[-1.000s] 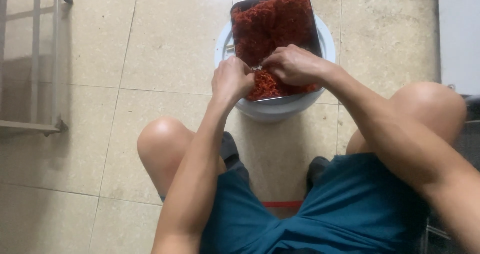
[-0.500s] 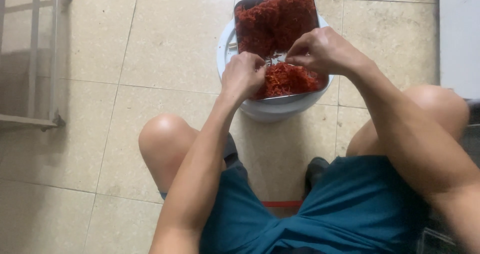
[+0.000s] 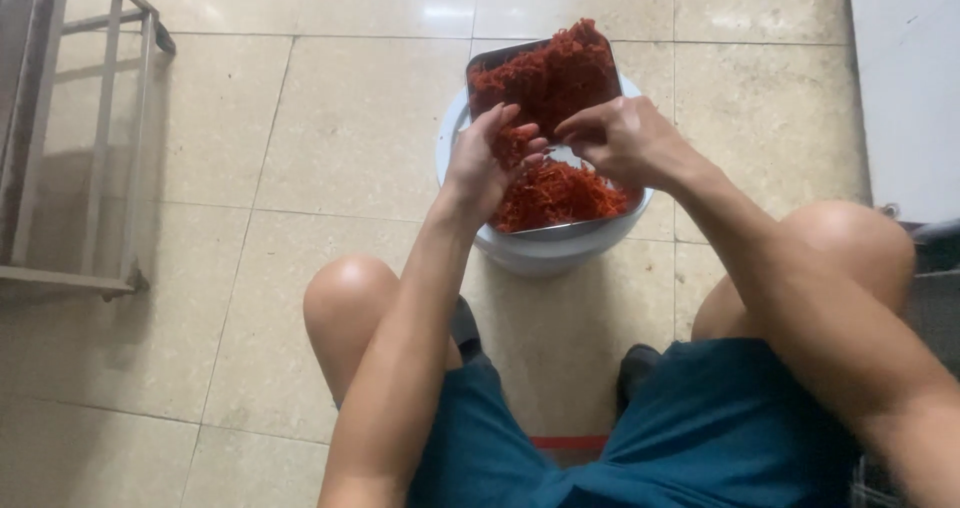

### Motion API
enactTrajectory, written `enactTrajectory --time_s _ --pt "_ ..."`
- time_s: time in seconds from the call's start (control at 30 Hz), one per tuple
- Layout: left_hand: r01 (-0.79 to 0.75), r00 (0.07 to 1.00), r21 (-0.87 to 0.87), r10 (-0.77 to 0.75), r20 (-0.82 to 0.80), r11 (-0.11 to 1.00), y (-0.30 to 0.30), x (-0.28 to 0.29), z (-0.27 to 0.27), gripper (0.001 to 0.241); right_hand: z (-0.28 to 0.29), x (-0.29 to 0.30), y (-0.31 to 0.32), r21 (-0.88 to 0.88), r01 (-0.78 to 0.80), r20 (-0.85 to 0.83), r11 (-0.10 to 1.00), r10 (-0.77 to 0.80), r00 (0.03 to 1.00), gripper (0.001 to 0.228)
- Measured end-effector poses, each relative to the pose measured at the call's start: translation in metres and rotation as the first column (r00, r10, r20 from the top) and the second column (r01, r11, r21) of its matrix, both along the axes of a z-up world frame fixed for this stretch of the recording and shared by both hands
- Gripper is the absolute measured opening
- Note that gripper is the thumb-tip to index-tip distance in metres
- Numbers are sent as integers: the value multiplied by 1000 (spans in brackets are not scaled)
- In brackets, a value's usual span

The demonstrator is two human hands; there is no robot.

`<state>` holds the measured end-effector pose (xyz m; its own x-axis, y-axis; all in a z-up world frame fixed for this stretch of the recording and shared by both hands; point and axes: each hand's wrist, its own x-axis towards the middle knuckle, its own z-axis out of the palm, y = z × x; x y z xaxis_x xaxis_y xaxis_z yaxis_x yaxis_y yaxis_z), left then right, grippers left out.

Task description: Separating shredded food pieces from a metal tray and placing them into a yellow plastic bag.

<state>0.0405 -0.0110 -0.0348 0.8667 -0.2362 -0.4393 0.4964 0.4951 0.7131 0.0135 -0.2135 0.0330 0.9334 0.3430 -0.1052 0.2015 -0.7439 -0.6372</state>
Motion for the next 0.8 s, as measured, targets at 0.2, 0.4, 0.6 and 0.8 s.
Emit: enactTrajectory --time_s 0.2,0.4,0.6,0.8 --pt "1 1000 -135 2 16 991 -12 3 -8 101 -19 6 5 238 -118 114 964 93 989 56" --pt "149 988 -159 -155 -23 976 -26 -25 54 103 -45 31 -10 159 -49 74 986 38 997 44" --pt "92 990 263 -117 81 960 -17 -7 8 84 -84 44 -39 -127 55 89 990 -43 995 41" --pt "-96 988 344 48 146 934 -10 -6 -15 42 -84 34 -20 -161 51 58 986 -42 997 28"
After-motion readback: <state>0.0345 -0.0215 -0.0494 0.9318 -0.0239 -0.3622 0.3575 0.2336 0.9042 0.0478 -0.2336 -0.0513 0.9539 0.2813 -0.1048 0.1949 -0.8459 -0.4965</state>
